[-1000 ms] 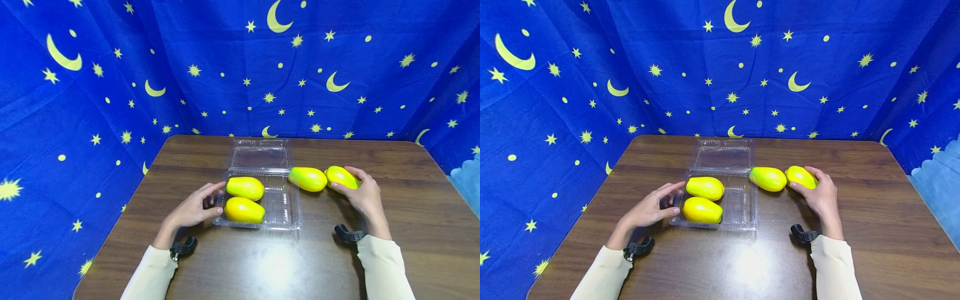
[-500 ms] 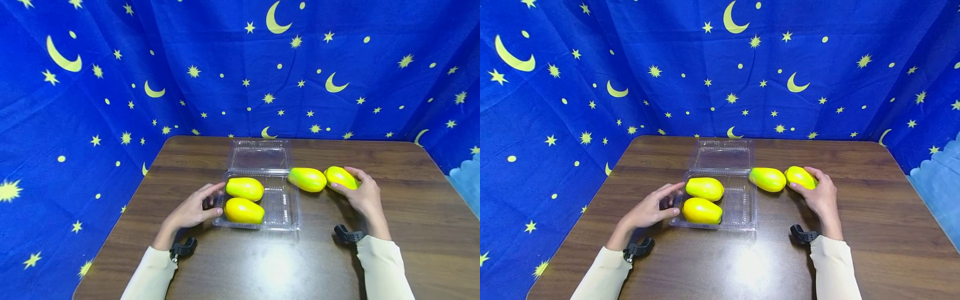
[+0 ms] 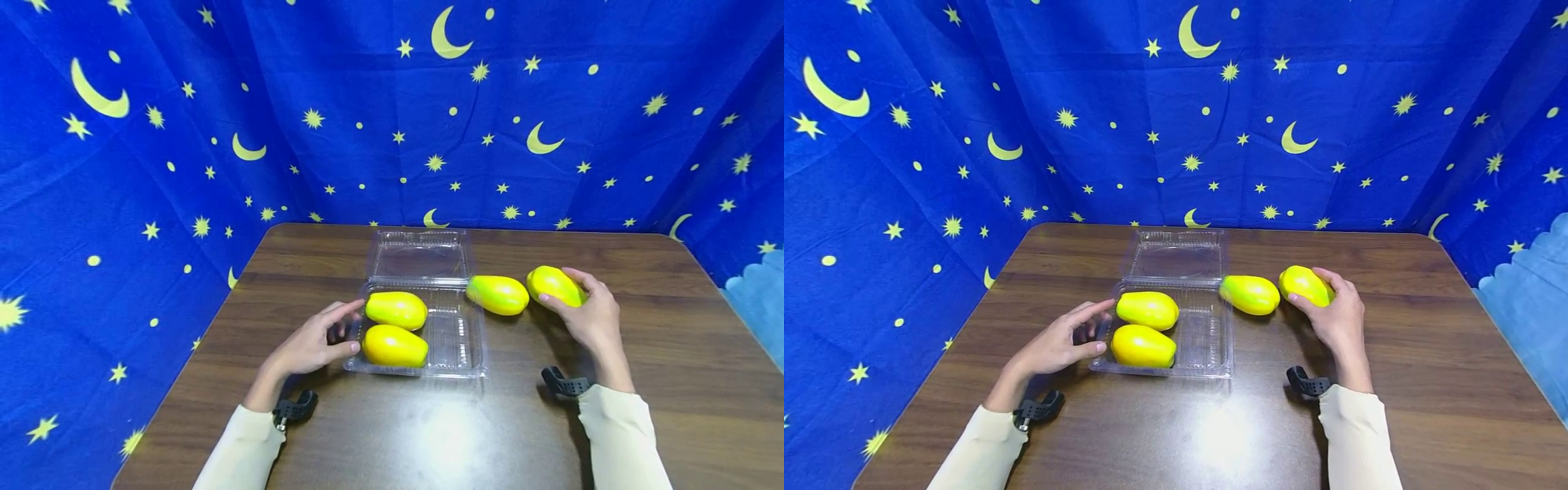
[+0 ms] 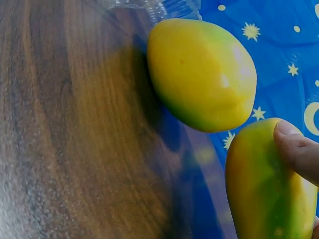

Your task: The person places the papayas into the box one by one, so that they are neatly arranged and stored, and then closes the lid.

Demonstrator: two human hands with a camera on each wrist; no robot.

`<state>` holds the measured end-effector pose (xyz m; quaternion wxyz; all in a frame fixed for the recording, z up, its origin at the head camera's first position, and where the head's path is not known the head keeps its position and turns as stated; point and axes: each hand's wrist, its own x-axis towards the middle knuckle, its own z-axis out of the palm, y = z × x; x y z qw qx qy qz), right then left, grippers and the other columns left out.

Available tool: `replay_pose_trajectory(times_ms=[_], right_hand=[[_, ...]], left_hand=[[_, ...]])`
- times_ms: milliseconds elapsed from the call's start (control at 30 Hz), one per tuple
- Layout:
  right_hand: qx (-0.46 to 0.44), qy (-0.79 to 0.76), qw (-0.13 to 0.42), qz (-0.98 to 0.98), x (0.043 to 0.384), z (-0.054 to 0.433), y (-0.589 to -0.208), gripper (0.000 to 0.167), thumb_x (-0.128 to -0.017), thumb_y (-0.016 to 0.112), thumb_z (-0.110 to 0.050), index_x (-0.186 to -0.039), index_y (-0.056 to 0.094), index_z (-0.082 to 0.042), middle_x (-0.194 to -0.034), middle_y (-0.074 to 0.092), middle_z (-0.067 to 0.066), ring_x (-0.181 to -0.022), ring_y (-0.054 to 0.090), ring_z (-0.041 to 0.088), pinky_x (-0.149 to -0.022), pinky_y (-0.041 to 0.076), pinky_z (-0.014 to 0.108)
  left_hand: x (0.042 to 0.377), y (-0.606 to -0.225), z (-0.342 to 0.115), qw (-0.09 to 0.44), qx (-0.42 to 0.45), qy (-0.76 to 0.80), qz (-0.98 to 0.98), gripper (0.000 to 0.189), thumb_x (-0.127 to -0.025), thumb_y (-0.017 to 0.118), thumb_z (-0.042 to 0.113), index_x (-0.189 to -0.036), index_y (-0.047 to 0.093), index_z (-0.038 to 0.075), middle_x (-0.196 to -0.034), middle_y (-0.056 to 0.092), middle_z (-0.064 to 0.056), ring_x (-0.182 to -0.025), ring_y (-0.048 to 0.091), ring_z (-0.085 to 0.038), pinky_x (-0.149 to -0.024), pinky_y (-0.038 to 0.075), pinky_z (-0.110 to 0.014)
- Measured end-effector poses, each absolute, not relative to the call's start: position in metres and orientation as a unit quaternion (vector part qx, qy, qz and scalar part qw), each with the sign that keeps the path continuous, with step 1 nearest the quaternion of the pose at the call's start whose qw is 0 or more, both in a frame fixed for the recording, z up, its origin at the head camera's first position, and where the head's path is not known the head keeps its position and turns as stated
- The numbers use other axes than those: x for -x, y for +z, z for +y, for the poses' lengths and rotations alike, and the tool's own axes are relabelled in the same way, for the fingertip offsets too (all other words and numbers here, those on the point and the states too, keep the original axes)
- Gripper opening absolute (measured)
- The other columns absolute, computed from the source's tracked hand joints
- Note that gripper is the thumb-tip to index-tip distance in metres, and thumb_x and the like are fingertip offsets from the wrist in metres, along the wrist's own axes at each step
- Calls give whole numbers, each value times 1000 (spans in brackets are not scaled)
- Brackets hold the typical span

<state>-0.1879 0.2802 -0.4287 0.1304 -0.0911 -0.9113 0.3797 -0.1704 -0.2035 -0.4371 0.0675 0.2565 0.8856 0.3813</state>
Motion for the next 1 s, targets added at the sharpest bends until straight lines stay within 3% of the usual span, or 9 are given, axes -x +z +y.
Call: replay_pose_trajectory(times_ms=[300, 567, 1000], right_hand=[[90, 374, 144, -912, 187, 276, -419, 73, -88, 76, -42, -148, 48, -11, -144, 49, 28, -125, 46, 46, -90, 35, 49], [72, 385, 172, -904, 184, 268, -412, 71, -87, 78, -38, -146, 51, -10, -141, 52, 26, -124, 46, 44, -89, 35, 48], [49, 395, 195, -897, 191, 243, -405, 68, -84, 82, -34, -143, 55, -12, -138, 55, 24, -122, 49, 42, -91, 35, 48]], left_hand=[[172, -438, -203, 66, -261, 386, 882, 70, -92, 73, 35, -154, 41, 26, -132, 60, 2, -91, 52, -18, -73, 47, -32], [170, -437, -202, 61, -269, 387, 880, 70, -92, 73, 35, -153, 42, 23, -130, 60, 0, -88, 52, -18, -68, 44, -26], [171, -439, -204, 59, -266, 383, 883, 70, -92, 73, 37, -153, 42, 26, -129, 59, 5, -87, 53, -18, -68, 45, -25]])
